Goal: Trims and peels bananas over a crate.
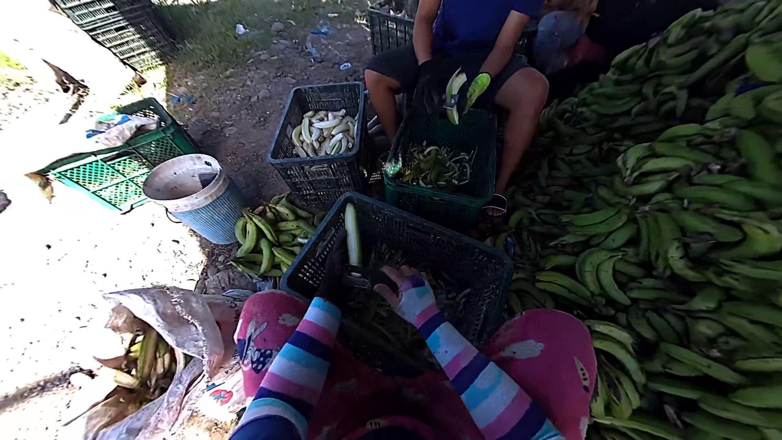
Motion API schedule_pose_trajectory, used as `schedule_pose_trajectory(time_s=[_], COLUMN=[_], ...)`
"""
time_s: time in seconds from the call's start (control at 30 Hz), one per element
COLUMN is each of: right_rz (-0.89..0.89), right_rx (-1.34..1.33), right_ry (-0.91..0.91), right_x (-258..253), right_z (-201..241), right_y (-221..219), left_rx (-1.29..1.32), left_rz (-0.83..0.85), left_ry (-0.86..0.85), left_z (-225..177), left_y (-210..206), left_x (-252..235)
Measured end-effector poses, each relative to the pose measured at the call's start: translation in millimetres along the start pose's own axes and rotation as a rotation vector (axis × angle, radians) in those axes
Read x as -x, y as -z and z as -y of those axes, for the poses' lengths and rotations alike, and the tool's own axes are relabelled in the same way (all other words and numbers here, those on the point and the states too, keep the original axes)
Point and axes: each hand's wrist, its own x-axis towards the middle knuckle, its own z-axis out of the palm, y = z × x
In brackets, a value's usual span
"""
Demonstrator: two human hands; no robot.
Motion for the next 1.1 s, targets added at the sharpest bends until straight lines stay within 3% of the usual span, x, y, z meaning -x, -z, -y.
schedule_pose_trajectory(time_s=[0.1, 0.23, 0.33, 0.47, 0.5, 0.57, 0.63, 0.77, 0.87, 0.93, 1.03, 1.1], right_rz=[-0.029, -0.083, -0.102, -0.071, -0.075, -0.111, -0.165, -0.264, -0.308, -0.272, -0.270, -0.379], right_rx=[0.020, 0.043, 0.063, -0.005, -0.019, -0.005, -0.004, -0.004, -0.061, -0.076, -0.100, -0.149], right_ry=[-0.033, -0.004, 0.010, -0.032, -0.043, -0.070, -0.147, -0.382, -0.365, -0.289, -0.207, -0.192], right_x=[-10.0, -14.6, -15.3, -5.9, -5.7, -10.6, -21.5, -39.1, -36.6, -31.2, -20.9, -18.3], right_z=[-8.9, -17.0, -16.6, -4.9, -2.6, -4.5, -16.4, -52.0, -54.9, -41.3, -24.2, -23.7], right_y=[9.2, 15.7, 11.9, 1.7, 1.0, 5.1, 14.2, 42.7, 46.0, 39.1, 29.1, 34.0], left_rx=[-0.372, -0.423, -0.476, -0.282, -0.307, -0.324, -0.174, 0.082, 0.134, 0.024, -0.378, -0.300], left_rz=[0.115, 0.206, 0.246, 0.054, 0.045, 0.099, 0.189, 0.440, 0.397, 0.296, 0.131, 0.016], left_ry=[-0.025, 0.008, -0.067, 0.090, 0.053, -0.069, -0.040, 0.305, 0.393, 0.266, -0.023, 0.033], left_z=[-18.0, -27.4, -23.4, -21.5, -16.5, -3.2, 4.8, -1.5, -14.3, -10.8, -4.5, -3.9], left_y=[-9.8, -16.4, -10.5, -16.3, -15.3, -14.8, -23.6, -39.3, -41.6, -36.3, -13.2, -3.9], left_x=[23.0, 22.6, 20.3, 22.0, 20.9, 20.1, 24.4, 37.9, 39.9, 32.2, 20.8, 7.9])
